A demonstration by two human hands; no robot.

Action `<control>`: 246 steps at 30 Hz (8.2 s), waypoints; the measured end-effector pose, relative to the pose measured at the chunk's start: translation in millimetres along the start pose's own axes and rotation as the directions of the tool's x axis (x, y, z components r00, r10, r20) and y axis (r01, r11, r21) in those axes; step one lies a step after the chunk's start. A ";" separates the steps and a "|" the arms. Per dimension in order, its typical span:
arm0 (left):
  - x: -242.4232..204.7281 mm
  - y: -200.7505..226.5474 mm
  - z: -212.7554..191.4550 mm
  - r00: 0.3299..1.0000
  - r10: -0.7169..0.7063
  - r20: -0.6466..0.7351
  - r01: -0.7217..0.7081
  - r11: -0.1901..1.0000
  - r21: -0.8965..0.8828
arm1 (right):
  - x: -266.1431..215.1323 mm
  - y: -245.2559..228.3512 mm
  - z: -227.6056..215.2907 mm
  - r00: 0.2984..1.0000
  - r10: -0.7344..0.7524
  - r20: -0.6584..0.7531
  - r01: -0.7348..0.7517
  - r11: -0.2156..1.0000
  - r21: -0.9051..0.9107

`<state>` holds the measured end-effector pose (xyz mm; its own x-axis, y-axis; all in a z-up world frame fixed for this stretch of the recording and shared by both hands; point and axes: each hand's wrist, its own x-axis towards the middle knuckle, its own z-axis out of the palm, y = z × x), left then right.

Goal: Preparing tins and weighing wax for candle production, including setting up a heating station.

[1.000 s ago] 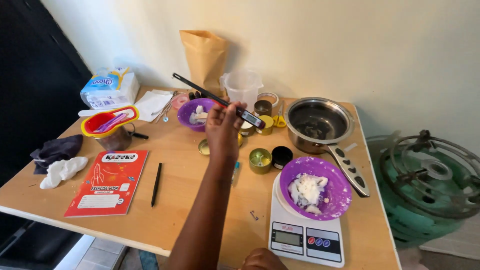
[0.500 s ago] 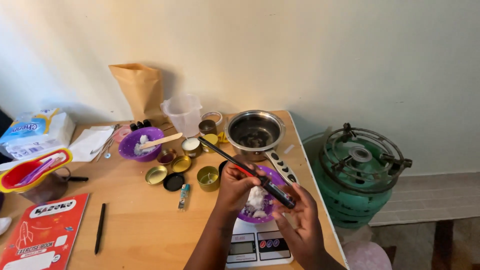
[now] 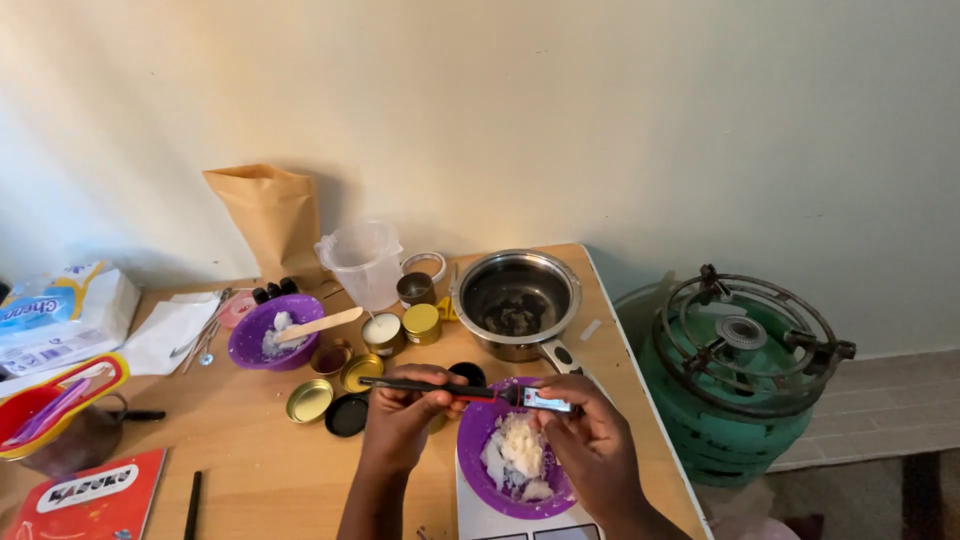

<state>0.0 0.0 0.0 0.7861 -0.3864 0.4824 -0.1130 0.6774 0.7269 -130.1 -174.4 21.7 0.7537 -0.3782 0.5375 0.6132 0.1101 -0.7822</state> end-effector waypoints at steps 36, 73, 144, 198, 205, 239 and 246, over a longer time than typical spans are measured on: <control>-12.9 -20.6 -2.6 0.985 -0.033 -0.170 0.046 0.996 0.075 | 7.4 0.2 -16.0 0.946 0.276 -0.169 -0.302 0.941 -0.153; -154.1 89.4 35.2 0.401 -0.249 -0.882 0.883 0.360 0.300 | -141.3 10.2 51.1 0.673 0.396 0.625 0.044 0.822 -0.568; 59.4 -311.5 326.0 0.962 -0.259 -0.084 0.267 0.840 0.472 | -20.6 -25.9 -304.7 0.725 0.315 -0.613 -0.616 0.694 -0.373; 123.1 -326.7 246.6 0.686 -0.636 -0.353 0.727 0.582 0.364 | 44.2 78.3 -316.0 0.653 0.386 -0.651 -0.614 -0.232 -0.754; 123.7 -313.9 249.5 0.665 -0.646 -0.375 0.746 0.561 0.358 | 50.0 84.7 -320.6 0.590 0.437 -0.679 -0.680 -0.185 -0.710; 117.1 -349.3 246.0 0.800 -0.487 -0.350 0.562 0.405 0.722 | 124.1 97.2 -385.4 0.840 0.358 -0.407 -0.438 0.005 -0.899; 94.4 -364.0 252.2 0.950 0.063 -0.305 0.226 0.535 0.814 | 135.0 100.2 -369.3 0.727 0.309 -0.613 -0.445 -0.469 -0.763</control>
<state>-37.9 -440.9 -95.7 0.9254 -0.1334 0.3549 -0.3773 -0.2340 0.8960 -54.3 -553.9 -100.4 0.5920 -0.8047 -0.0440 -0.8033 -0.5848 -0.1127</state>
